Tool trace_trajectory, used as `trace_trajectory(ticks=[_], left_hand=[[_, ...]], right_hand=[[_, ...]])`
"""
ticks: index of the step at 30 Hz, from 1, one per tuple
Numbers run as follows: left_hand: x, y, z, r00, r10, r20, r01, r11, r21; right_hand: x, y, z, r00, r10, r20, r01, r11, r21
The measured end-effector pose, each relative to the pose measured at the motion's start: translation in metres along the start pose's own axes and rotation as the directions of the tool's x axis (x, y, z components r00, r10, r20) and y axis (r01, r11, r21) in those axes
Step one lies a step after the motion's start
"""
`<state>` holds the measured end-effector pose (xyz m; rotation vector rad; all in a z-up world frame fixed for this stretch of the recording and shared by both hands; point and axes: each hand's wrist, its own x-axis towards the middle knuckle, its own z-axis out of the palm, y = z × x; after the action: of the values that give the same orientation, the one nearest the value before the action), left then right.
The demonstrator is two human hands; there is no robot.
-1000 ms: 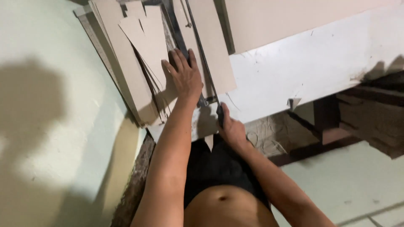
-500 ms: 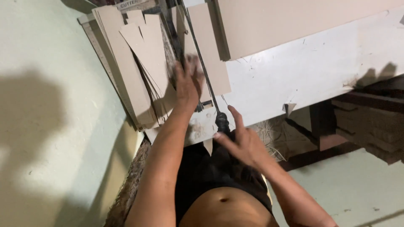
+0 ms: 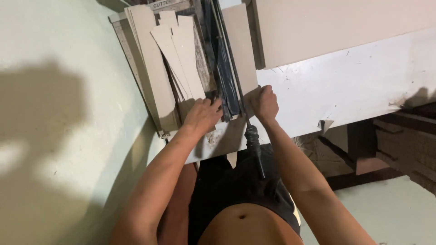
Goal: The person uses a manual paper cutter to slice a large sheet of paper into multiple strips. They align the paper, pull down the cutting lever, and then gather the cut strips together at the end.
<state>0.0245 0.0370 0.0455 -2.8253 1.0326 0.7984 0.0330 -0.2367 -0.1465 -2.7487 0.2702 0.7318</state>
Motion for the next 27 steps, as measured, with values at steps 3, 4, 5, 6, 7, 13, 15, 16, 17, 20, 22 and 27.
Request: trace_trajectory(ticks=[3,4,5,6,7,13,15,16,17,20,22,27], left_hand=[[-0.007,0.001,-0.004,0.985,-0.029,-0.172,0.024,0.999,-0.027],[-0.007,0.001,-0.007,0.984,-0.061,-0.169,0.045,0.994,-0.096],[-0.006,0.000,-0.010,0.982,-0.093,-0.163,0.066,0.984,-0.164],[-0.008,0.001,-0.011,0.983,-0.093,-0.156,0.067,0.984,-0.167],[-0.010,0.001,-0.011,0.983,-0.122,-0.137,0.088,0.968,-0.233],[0.007,-0.001,-0.002,0.966,-0.232,-0.117,0.184,0.928,-0.323],[0.015,-0.004,-0.003,0.960,-0.251,-0.125,0.192,0.913,-0.360],[0.017,-0.003,-0.011,0.946,-0.305,-0.107,0.242,0.888,-0.391],[0.018,-0.003,-0.019,0.930,-0.358,-0.087,0.291,0.859,-0.421],[0.038,-0.008,-0.026,0.891,-0.448,-0.068,0.378,0.818,-0.434],[0.055,-0.010,-0.034,0.865,-0.502,-0.030,0.450,0.800,-0.398],[0.077,-0.012,-0.039,0.803,-0.592,0.069,0.581,0.753,-0.308]], right_hand=[[-0.027,-0.023,-0.053,0.997,-0.055,0.055,0.037,0.959,0.281],[-0.032,-0.031,-0.072,0.993,-0.105,0.058,0.066,0.882,0.467],[-0.037,-0.039,-0.091,0.986,-0.156,0.050,0.089,0.768,0.634],[-0.049,-0.041,-0.105,0.986,-0.154,0.058,0.083,0.768,0.635],[-0.060,-0.042,-0.118,0.982,-0.144,0.121,0.003,0.656,0.755],[-0.060,-0.036,-0.081,0.957,-0.206,0.204,-0.051,0.572,0.819],[-0.051,-0.043,-0.066,0.954,-0.241,0.177,0.020,0.642,0.766],[-0.046,-0.044,-0.061,0.965,-0.217,0.146,0.057,0.719,0.693],[-0.042,-0.046,-0.056,0.974,-0.197,0.113,0.089,0.788,0.610],[-0.048,-0.058,-0.082,0.955,-0.208,0.213,-0.017,0.677,0.736],[-0.046,-0.060,-0.084,0.942,-0.192,0.275,-0.116,0.582,0.805],[-0.053,-0.065,-0.090,0.925,-0.204,0.321,-0.179,0.512,0.840]])
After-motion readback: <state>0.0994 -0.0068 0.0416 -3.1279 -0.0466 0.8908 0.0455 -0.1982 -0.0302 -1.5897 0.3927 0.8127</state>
